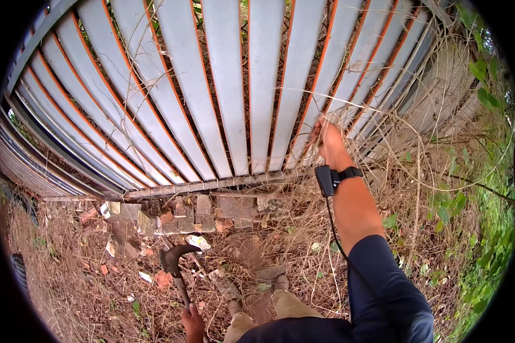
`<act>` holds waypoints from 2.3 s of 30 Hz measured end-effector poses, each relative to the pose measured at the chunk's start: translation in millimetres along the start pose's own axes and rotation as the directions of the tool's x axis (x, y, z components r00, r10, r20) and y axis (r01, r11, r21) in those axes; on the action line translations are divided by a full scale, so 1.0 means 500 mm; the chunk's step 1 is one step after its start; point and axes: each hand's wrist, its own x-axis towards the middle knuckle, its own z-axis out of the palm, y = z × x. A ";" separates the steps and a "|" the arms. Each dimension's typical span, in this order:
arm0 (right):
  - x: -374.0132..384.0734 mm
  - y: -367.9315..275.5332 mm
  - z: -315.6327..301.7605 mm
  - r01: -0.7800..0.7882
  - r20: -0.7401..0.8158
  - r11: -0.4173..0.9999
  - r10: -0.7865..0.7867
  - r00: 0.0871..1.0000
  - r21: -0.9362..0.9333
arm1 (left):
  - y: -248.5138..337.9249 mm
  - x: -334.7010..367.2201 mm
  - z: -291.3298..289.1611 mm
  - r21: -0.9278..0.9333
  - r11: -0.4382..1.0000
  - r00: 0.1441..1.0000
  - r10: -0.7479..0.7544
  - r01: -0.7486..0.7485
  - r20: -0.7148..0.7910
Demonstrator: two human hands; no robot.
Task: The person clears dry vines and brush from a metal fence by hand and using a sickle.
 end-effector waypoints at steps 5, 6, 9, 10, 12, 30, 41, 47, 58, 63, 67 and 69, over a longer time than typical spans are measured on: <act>-0.035 0.013 -0.058 0.019 0.092 0.987 -0.004 0.996 -0.162 | 0.157 0.008 -0.016 -0.109 0.980 0.983 0.175 -0.169 0.049; -0.042 0.020 -0.070 -0.023 0.056 0.987 0.032 0.998 -0.160 | 0.205 0.014 -0.015 -0.116 0.965 0.969 0.243 -0.237 0.039; -0.056 0.040 -0.114 -0.069 0.051 0.988 0.077 0.996 -0.138 | 0.384 0.033 0.002 -0.131 0.867 0.871 0.490 -0.481 0.042; -0.056 0.041 -0.127 -0.059 0.078 0.991 0.069 0.995 -0.120 | 0.452 0.042 0.014 -0.191 0.810 0.818 0.573 -0.554 0.054; -0.053 0.038 -0.144 -0.092 0.085 0.990 0.102 0.991 -0.107 | 0.597 0.066 0.052 -0.254 0.714 0.708 0.694 -0.653 0.130; -0.086 0.012 -0.327 -0.089 -0.122 0.984 0.071 0.990 -0.151 | 0.577 0.102 0.330 0.114 0.796 0.773 0.528 -0.595 0.350; -0.036 -0.056 -0.173 0.348 0.118 0.937 -0.348 0.930 0.014 | 0.300 0.043 0.234 0.255 0.909 0.930 0.267 -0.330 0.252; 0.128 -0.086 -0.111 0.523 0.055 0.516 -0.674 0.737 -0.678 | 0.355 0.040 0.266 0.117 0.935 0.924 0.301 -0.334 0.238; 0.139 0.105 -0.215 0.193 0.261 -0.492 -0.071 0.963 -0.849 | 0.439 0.008 0.266 -0.074 0.921 0.891 0.389 -0.383 0.234; 0.138 0.150 -0.295 0.200 0.200 -0.335 0.033 0.979 -0.921 | 0.476 0.011 0.284 -0.073 0.899 0.864 0.436 -0.433 0.251; 0.102 0.192 -0.384 0.306 0.246 -0.437 0.190 0.951 -0.846 | 0.525 0.020 0.309 -0.073 0.846 0.815 0.529 -0.528 0.235; 0.059 0.210 -0.460 0.514 0.409 -0.455 0.314 0.857 -0.727 | 0.562 0.025 0.328 -0.072 0.836 0.800 0.543 -0.544 0.256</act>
